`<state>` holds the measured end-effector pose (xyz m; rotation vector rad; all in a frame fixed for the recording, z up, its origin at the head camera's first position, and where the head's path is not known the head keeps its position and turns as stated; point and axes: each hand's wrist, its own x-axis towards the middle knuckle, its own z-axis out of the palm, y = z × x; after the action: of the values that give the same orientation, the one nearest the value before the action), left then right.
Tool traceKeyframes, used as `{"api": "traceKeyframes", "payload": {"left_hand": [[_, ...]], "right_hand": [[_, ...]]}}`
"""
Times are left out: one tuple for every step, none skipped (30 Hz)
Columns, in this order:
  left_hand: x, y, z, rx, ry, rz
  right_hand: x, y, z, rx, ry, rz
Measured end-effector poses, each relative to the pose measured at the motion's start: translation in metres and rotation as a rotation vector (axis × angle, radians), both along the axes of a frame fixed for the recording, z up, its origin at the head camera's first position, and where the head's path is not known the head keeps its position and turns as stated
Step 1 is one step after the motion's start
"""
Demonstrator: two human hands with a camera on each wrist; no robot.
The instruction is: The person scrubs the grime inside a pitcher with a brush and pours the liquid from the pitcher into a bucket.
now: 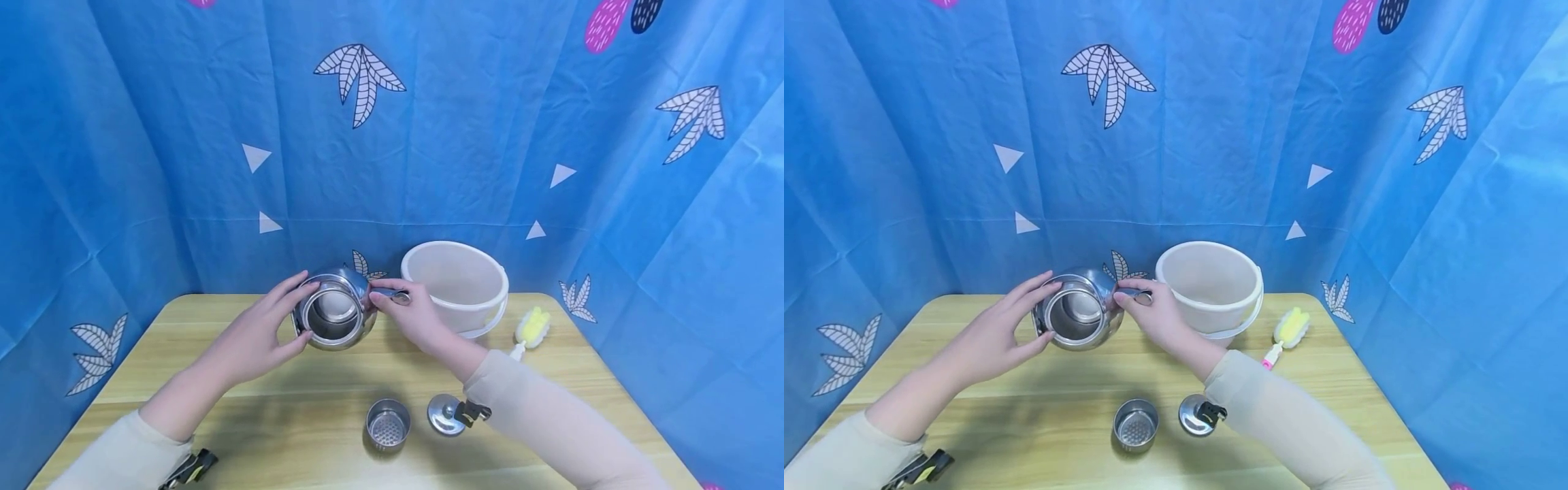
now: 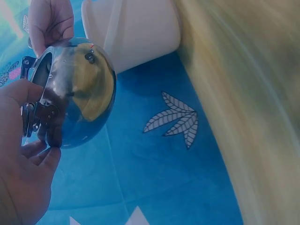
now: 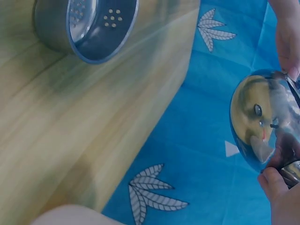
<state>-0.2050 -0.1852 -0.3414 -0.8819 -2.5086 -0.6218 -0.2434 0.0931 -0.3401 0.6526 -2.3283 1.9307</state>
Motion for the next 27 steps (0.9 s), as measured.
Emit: {"api": "traceKeyframes", "payload": {"left_hand": [[0.001, -0.001, -0.002, -0.004, -0.007, 0.005], [0.001, -0.002, -0.004, -0.006, -0.018, 0.008], [0.001, -0.003, -0.006, -0.007, -0.026, 0.011], [0.001, -0.003, -0.008, -0.008, -0.035, 0.014], [0.002, -0.004, -0.01, -0.008, -0.045, 0.019], [0.002, -0.005, -0.012, -0.009, -0.052, 0.024], [0.002, -0.006, -0.015, -0.009, -0.059, 0.026], [0.003, -0.007, -0.017, -0.007, -0.07, 0.029], [0.003, -0.008, -0.019, -0.007, -0.079, 0.034], [0.004, -0.009, -0.021, -0.005, -0.088, 0.035], [0.005, -0.01, -0.024, -0.003, -0.095, 0.035], [0.005, -0.011, -0.026, 0.0, -0.1, 0.034], [0.006, -0.012, -0.029, 0.005, -0.105, 0.032], [0.007, -0.013, -0.031, 0.009, -0.109, 0.029], [0.007, -0.014, -0.034, 0.015, -0.11, 0.026], [0.007, -0.014, -0.037, 0.022, -0.114, 0.022], [0.008, -0.015, -0.039, 0.027, -0.119, 0.021], [0.008, -0.016, -0.041, 0.032, -0.125, 0.023], [0.009, -0.016, -0.043, 0.035, -0.134, 0.026], [0.009, -0.017, -0.045, 0.036, -0.145, 0.032], [0.01, -0.018, -0.047, 0.038, -0.154, 0.037], [0.01, -0.018, -0.048, 0.041, -0.165, 0.041], [0.011, -0.019, -0.05, 0.042, -0.173, 0.045], [0.011, -0.02, -0.052, 0.043, -0.179, 0.05], [0.011, -0.021, -0.053, 0.045, -0.187, 0.052], [0.012, -0.022, -0.055, 0.047, -0.191, 0.055], [0.012, -0.023, -0.057, 0.05, -0.196, 0.054]], "right_hand": [[0.0, -0.001, -0.002, -0.005, -0.018, 0.005], [0.0, -0.002, -0.003, -0.016, -0.039, 0.012], [-0.001, -0.003, -0.005, -0.021, -0.057, 0.017], [-0.001, -0.004, -0.007, -0.022, -0.069, 0.019], [-0.001, -0.005, -0.009, -0.018, -0.081, 0.017], [-0.002, -0.006, -0.011, -0.01, -0.087, 0.015], [-0.002, -0.007, -0.012, -0.002, -0.093, 0.013], [-0.003, -0.009, -0.015, 0.0, -0.096, 0.019], [-0.004, -0.01, -0.018, 0.0, -0.097, 0.031], [-0.005, -0.011, -0.021, 0.0, -0.098, 0.042], [-0.006, -0.012, -0.024, -0.007, -0.103, 0.061], [-0.007, -0.013, -0.027, -0.016, -0.112, 0.081], [-0.008, -0.014, -0.029, -0.009, -0.115, 0.091], [-0.008, -0.015, -0.032, 0.003, -0.118, 0.095], [-0.009, -0.015, -0.034, 0.022, -0.123, 0.089], [-0.009, -0.016, -0.036, 0.039, -0.128, 0.084], [-0.009, -0.017, -0.038, 0.049, -0.139, 0.08], [-0.009, -0.018, -0.04, 0.059, -0.15, 0.072], [-0.01, -0.018, -0.042, 0.062, -0.158, 0.069], [-0.01, -0.019, -0.044, 0.051, -0.17, 0.075], [-0.01, -0.021, -0.046, 0.035, -0.181, 0.083], [-0.01, -0.022, -0.047, 0.016, -0.191, 0.093], [-0.011, -0.023, -0.049, 0.001, -0.201, 0.1], [-0.011, -0.025, -0.051, -0.012, -0.208, 0.106], [-0.011, -0.026, -0.053, -0.023, -0.211, 0.113], [-0.011, -0.028, -0.054, -0.03, -0.22, 0.118], [-0.011, -0.029, -0.056, -0.031, -0.225, 0.119]]}}
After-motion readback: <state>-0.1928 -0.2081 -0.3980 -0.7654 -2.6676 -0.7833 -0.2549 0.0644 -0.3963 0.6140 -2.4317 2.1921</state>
